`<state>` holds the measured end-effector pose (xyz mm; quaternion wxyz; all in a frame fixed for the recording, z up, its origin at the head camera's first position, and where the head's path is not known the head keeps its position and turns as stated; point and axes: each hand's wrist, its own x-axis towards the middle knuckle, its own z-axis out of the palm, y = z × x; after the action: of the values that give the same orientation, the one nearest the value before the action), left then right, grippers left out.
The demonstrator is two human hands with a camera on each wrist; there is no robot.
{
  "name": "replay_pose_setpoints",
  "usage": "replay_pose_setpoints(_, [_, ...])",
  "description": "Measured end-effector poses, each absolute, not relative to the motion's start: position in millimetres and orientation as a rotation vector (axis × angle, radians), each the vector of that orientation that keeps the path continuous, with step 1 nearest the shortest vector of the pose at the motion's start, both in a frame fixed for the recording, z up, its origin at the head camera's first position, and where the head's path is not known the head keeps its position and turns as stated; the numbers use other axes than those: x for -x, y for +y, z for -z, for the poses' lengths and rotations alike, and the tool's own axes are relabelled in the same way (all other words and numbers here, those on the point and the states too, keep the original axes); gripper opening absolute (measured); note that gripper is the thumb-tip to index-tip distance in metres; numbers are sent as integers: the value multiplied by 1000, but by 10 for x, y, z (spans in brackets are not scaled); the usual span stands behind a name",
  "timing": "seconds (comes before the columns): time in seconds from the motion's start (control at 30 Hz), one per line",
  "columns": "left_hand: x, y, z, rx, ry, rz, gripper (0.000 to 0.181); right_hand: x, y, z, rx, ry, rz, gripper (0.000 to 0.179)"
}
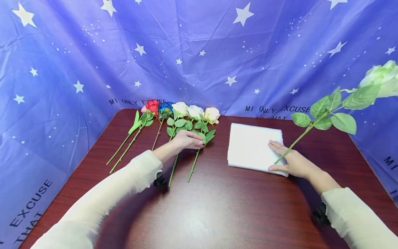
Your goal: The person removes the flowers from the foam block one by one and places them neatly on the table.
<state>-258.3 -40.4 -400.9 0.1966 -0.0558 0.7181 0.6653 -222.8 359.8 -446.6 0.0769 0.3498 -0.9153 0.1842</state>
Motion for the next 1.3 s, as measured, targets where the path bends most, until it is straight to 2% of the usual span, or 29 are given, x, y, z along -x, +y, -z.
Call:
replay_pose_setpoints(0.33, [2687, 204, 3882, -190, 2070, -1832, 33, 2223, 3598, 4459, -1041, -2754, -551, 89])
replay_pose_setpoints(0.6, [2769, 912, 3684, -411, 2219, -1709, 33, 2225, 3607, 4409, -1040, -2759, -545, 89])
replay_pose_setpoints(0.93, [2692, 1673, 3679, -420, 2104, -1693, 28, 2198, 3608, 4476, -1091, -2685, -545, 87])
replay_pose_setpoints(1.13, [2602, 1857, 3673, -483, 2072, -1652, 31, 2206, 3624, 4468, -1062, -2683, -544, 83])
replay_pose_setpoints(1.3, [2553, 1920, 3671, -497, 2095, -1606, 32, 2240, 3591, 4477, -1042, -2666, -563, 70])
